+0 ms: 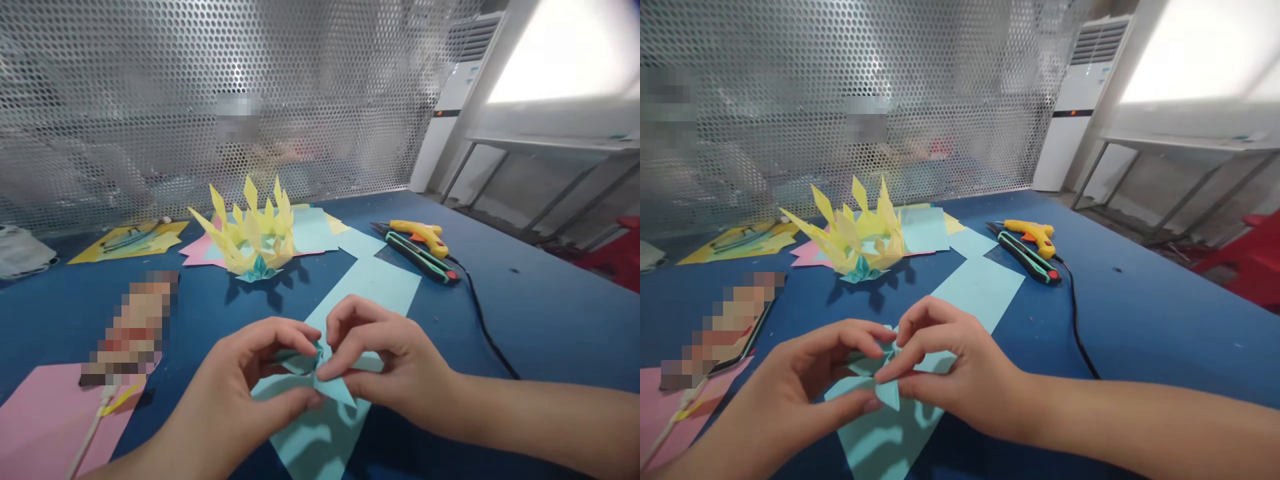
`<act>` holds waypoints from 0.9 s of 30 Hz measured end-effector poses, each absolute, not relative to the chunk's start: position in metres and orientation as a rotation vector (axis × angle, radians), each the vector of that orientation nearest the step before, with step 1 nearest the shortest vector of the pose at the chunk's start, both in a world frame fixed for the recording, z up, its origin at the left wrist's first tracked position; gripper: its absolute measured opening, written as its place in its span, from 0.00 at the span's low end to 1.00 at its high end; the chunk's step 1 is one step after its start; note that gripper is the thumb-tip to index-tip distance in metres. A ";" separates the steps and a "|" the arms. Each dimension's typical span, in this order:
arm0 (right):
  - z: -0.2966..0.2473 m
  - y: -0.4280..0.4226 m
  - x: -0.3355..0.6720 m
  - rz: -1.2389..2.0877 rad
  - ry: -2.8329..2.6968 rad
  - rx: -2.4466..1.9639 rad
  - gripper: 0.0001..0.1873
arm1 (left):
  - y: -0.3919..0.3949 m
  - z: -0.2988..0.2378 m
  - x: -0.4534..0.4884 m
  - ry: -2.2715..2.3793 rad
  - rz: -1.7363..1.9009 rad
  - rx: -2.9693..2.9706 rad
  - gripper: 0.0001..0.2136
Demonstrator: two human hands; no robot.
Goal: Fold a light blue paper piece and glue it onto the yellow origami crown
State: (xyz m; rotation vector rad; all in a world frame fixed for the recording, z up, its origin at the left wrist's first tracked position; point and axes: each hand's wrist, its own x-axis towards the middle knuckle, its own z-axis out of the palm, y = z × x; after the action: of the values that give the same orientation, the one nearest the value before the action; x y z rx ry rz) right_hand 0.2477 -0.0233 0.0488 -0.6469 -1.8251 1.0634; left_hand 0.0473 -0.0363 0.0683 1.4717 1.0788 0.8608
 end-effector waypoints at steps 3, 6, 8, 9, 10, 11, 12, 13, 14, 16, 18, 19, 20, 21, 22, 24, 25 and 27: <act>0.048 -0.021 0.249 0.930 -1.947 -0.577 0.07 | -0.037 0.066 0.045 1.082 0.837 1.522 0.08; 0.045 -0.017 0.250 0.836 -2.077 -0.489 0.06 | -0.037 0.063 0.044 1.098 0.798 1.521 0.05; 0.043 -0.016 0.250 0.814 -2.125 -0.452 0.07 | -0.036 0.061 0.044 1.094 0.786 1.498 0.05; 0.042 -0.015 0.250 0.804 -2.139 -0.442 0.07 | -0.035 0.060 0.044 1.089 0.784 1.481 0.05; 0.041 -0.014 0.250 0.792 -2.152 -0.434 0.07 | -0.035 0.058 0.044 1.083 0.778 1.462 0.05; 0.040 -0.013 0.250 0.781 -2.165 -0.426 0.07 | -0.034 0.056 0.044 1.075 0.769 1.439 0.05; 0.039 -0.012 0.250 0.769 -2.177 -0.416 0.07 | -0.033 0.054 0.044 1.070 0.756 1.414 0.05; 0.038 -0.010 0.250 0.760 -2.193 -0.405 0.07 | -0.033 0.052 0.044 1.066 0.741 1.389 0.05; 0.037 -0.009 0.250 0.753 -2.212 -0.397 0.07 | -0.032 0.051 0.044 1.059 0.726 1.361 0.04; 0.034 -0.006 0.251 0.751 -2.254 -0.389 0.07 | -0.030 0.047 0.044 1.038 0.715 1.306 0.04; 0.033 -0.003 0.252 0.775 -2.293 -0.391 0.06 | -0.028 0.044 0.045 1.025 0.718 1.251 0.05; 0.033 -0.003 0.252 0.799 -2.303 -0.393 0.06 | -0.026 0.043 0.045 1.022 0.718 1.228 0.06; 0.033 -0.003 0.252 0.832 -2.302 -0.400 0.06 | -0.025 0.043 0.045 1.028 0.718 1.207 0.07; 0.034 -0.003 0.253 0.874 -2.293 -0.420 0.06 | -0.024 0.042 0.045 1.032 0.716 1.193 0.07; 0.035 -0.003 0.252 0.921 -2.275 -0.452 0.06 | -0.023 0.042 0.045 1.035 0.715 1.178 0.07; 0.037 -0.003 0.251 1.027 -2.221 -0.561 0.05 | -0.021 0.041 0.044 1.040 0.720 1.151 0.07; 0.037 -0.003 0.249 1.089 -2.189 -0.629 0.04 | -0.020 0.040 0.044 1.041 0.722 1.143 0.07; 0.039 -0.004 0.246 1.230 -2.107 -0.760 0.03 | -0.019 0.039 0.043 1.039 0.724 1.132 0.07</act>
State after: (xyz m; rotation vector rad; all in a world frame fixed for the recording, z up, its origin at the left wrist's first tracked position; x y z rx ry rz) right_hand 0.2463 -0.0035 0.0385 -0.7597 -2.1073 1.2300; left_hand 0.0430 -0.0191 0.0387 1.1316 1.0385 0.7237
